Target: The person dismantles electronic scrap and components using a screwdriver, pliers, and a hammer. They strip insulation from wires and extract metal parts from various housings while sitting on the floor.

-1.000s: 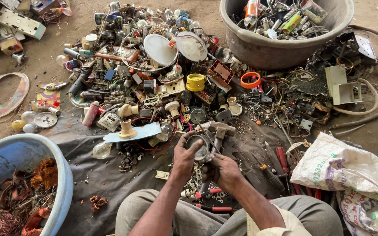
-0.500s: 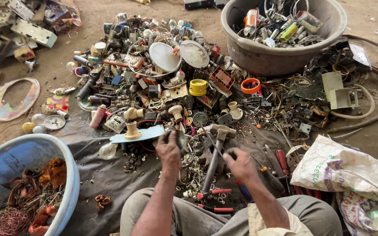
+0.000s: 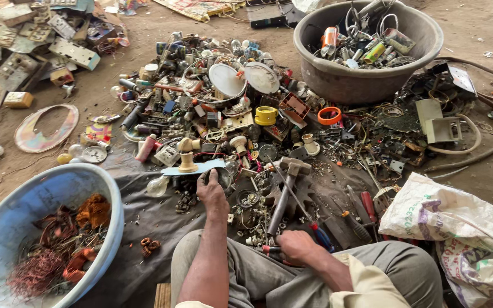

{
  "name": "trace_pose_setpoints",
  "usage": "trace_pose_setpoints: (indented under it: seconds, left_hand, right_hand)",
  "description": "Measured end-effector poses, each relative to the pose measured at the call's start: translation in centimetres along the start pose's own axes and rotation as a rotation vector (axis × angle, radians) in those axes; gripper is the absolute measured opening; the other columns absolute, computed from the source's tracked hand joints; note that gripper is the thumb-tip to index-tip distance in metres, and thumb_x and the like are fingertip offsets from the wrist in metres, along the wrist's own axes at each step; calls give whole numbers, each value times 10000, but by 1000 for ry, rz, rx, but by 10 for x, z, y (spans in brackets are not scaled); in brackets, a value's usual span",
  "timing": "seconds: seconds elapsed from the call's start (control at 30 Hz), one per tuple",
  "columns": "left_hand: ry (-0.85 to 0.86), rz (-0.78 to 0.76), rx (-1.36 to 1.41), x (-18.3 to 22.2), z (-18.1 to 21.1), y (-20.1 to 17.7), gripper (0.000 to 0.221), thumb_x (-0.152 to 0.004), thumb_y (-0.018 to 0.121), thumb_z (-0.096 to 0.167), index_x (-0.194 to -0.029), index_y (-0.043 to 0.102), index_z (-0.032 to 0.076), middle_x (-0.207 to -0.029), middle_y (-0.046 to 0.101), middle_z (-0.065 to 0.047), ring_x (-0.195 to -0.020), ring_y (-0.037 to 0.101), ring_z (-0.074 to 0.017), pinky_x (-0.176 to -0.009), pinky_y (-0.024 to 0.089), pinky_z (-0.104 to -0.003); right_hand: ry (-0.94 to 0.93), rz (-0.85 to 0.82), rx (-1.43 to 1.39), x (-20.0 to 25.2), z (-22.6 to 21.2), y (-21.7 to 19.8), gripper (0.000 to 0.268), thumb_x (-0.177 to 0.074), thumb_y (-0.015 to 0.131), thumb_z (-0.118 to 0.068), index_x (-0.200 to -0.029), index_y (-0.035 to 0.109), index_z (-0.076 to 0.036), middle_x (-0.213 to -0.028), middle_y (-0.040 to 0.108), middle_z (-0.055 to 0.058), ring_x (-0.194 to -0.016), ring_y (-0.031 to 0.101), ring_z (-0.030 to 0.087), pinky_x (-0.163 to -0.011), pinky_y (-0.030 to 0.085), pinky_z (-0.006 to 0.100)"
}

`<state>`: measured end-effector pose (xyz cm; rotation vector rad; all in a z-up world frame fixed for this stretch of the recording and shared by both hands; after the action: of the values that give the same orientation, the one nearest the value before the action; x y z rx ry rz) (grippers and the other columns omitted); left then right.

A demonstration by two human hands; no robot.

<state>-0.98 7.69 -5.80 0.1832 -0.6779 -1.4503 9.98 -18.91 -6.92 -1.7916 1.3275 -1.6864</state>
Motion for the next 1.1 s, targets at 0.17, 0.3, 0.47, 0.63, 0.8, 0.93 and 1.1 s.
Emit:
trace_pose_setpoints:
  seconds: [0.17, 0.3, 0.47, 0.63, 0.8, 0.93, 1.1]
  left_hand:
    - [76, -117, 79, -4, 32, -1, 459, -851, 831, 325, -1164, 670, 30, -1050, 708, -37, -897, 686, -130, -737, 608, -261]
    - [-6, -173, 23, 8, 52, 10, 501, -871, 840, 439, -1064, 645, 20, -899, 650, -61, -737, 659, -169, -621, 615, -310]
    - [-64, -406, -159, 28, 68, 46, 434, -811, 803, 449, -981, 688, 67, -849, 677, -60, -661, 702, -162, -540, 630, -325]
    - [-30, -609, -303, 37, 62, 70, 387, -820, 809, 420, -996, 747, 81, -839, 699, -64, -666, 701, -142, -576, 627, -297]
    - [-97, -880, -381, 46, 46, 84, 382, -834, 835, 392, -991, 754, 54, -831, 689, -51, -672, 665, -131, -592, 600, -275]
    - [-125, -1014, -309, 57, 41, 99, 405, -831, 850, 400, -980, 768, 33, -827, 702, -50, -711, 644, -132, -666, 556, -267]
    - [-202, -1061, -274, 69, 34, 106, 424, -797, 867, 394, -980, 770, 24, -879, 725, -41, -822, 653, -120, -775, 529, -273]
  right_hand:
    - [29, 21, -17, 66, -12, -69, 398, -841, 759, -513, -993, 715, -148, -1024, 703, 84, -999, 668, 277, -864, 547, 442]
    - [23, 210, -688, 100, 22, -94, 423, -771, 756, -490, -980, 856, -137, -1007, 727, 139, -1012, 694, 304, -920, 536, 433]
    - [-361, 195, -1423, 97, 11, -87, 703, -639, 754, -249, -1309, 625, -80, -1229, 620, 162, -1179, 615, 289, -1069, 463, 400]
    - [-293, 15, -1459, 70, -9, -56, 660, -702, 614, -88, -1327, 563, 118, -1184, 619, 216, -1074, 607, 292, -1001, 518, 428]
    - [-161, -306, -1527, 80, -39, -59, 817, -636, 552, -41, -1450, 517, 28, -1190, 675, 261, -1009, 687, 273, -963, 566, 391]
    - [-220, -431, -1936, 102, -61, -80, 782, -652, 563, -63, -1421, 515, 70, -1349, 617, 282, -1178, 682, 351, -1025, 567, 492]
    - [-371, -508, -2065, 95, -62, -76, 553, -670, 651, -50, -1213, 572, 23, -1435, 548, 318, -1252, 638, 429, -1018, 561, 572]
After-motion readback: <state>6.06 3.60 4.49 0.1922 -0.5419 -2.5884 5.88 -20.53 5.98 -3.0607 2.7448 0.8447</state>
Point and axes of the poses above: each hand's wrist, its own x-axis away from the middle knuckle, its own y-axis out of the palm, z = x × y, the point moved 7 cm from there along -x, towards the middle knuckle
